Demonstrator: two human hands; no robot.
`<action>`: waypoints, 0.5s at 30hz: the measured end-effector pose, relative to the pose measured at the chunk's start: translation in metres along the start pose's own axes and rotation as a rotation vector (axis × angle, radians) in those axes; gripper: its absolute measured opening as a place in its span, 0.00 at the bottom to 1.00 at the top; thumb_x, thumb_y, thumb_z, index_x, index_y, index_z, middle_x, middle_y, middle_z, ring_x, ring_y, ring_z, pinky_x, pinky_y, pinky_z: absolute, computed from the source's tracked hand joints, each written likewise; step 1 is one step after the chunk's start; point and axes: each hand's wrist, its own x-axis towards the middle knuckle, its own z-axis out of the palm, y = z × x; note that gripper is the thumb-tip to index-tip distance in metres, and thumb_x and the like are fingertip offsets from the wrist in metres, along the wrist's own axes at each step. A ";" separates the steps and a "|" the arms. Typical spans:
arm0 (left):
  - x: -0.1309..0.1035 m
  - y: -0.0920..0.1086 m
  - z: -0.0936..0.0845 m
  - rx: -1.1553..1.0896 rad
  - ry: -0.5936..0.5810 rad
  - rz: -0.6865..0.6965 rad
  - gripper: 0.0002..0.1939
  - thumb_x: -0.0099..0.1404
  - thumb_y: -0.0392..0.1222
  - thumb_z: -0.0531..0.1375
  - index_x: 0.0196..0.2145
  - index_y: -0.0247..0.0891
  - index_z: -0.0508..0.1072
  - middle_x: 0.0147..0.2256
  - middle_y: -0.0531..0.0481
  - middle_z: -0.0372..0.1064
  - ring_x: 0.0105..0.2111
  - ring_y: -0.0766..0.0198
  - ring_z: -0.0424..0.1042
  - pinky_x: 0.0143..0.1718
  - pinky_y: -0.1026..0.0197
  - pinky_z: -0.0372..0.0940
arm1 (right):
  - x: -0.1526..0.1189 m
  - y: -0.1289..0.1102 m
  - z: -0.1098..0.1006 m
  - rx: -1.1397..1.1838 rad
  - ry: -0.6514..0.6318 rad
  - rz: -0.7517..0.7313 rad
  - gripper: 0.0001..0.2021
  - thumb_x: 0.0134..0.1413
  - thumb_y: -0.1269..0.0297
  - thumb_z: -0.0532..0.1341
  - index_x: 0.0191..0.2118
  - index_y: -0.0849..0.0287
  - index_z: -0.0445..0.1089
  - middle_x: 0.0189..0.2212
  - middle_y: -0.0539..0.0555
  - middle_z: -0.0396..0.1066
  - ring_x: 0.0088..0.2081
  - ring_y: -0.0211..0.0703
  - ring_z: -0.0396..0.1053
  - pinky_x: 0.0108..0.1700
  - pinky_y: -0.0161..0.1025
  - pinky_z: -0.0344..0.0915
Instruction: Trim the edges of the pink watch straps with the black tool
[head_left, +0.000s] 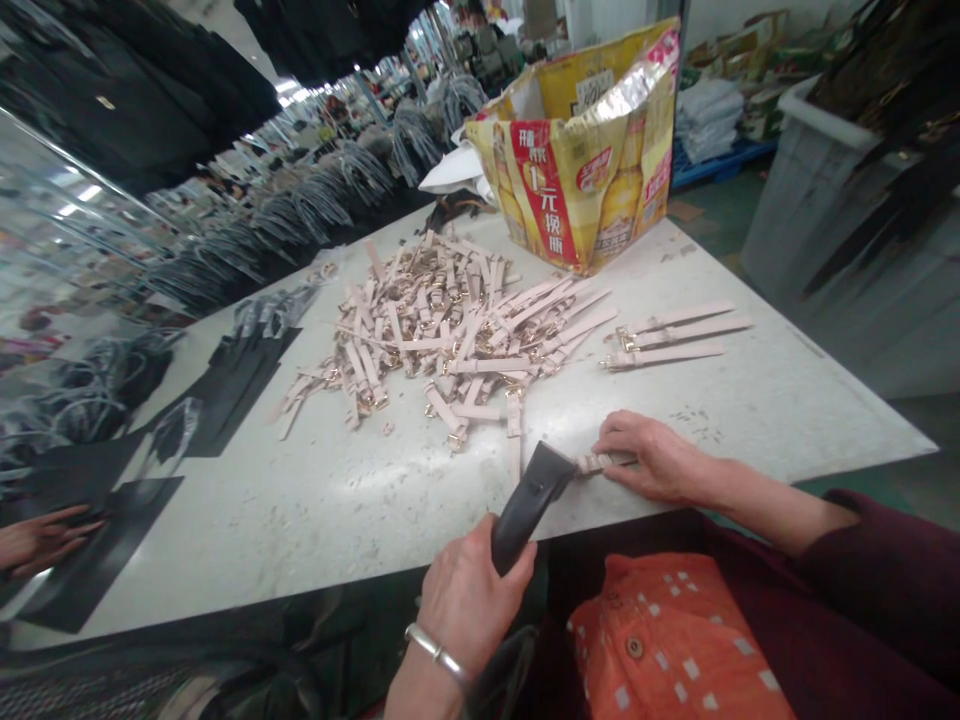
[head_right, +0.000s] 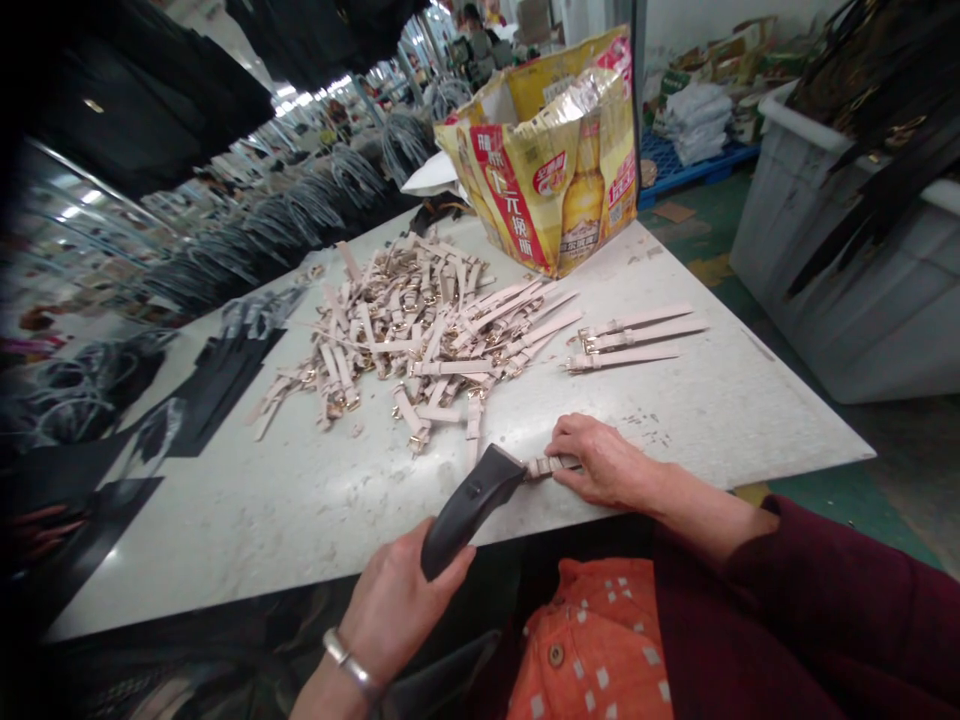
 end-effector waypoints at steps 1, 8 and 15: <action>-0.003 0.004 -0.001 0.021 -0.001 0.002 0.15 0.60 0.54 0.52 0.32 0.40 0.69 0.26 0.49 0.71 0.27 0.62 0.72 0.28 0.65 0.58 | 0.000 0.000 0.000 0.012 -0.002 0.000 0.10 0.49 0.69 0.60 0.40 0.59 0.72 0.34 0.56 0.66 0.37 0.44 0.65 0.40 0.41 0.63; 0.000 0.030 0.002 0.159 -0.007 0.084 0.16 0.61 0.55 0.50 0.36 0.42 0.68 0.30 0.46 0.74 0.33 0.54 0.74 0.32 0.58 0.62 | -0.002 0.000 -0.004 0.072 -0.038 -0.018 0.10 0.48 0.71 0.60 0.39 0.61 0.72 0.49 0.60 0.62 0.49 0.47 0.64 0.50 0.42 0.63; 0.014 0.041 -0.003 0.156 -0.015 0.062 0.17 0.60 0.55 0.51 0.36 0.39 0.69 0.32 0.43 0.74 0.35 0.53 0.74 0.34 0.57 0.63 | -0.002 0.003 -0.004 0.064 0.000 0.015 0.11 0.46 0.74 0.59 0.38 0.60 0.71 0.52 0.60 0.62 0.52 0.50 0.63 0.54 0.46 0.61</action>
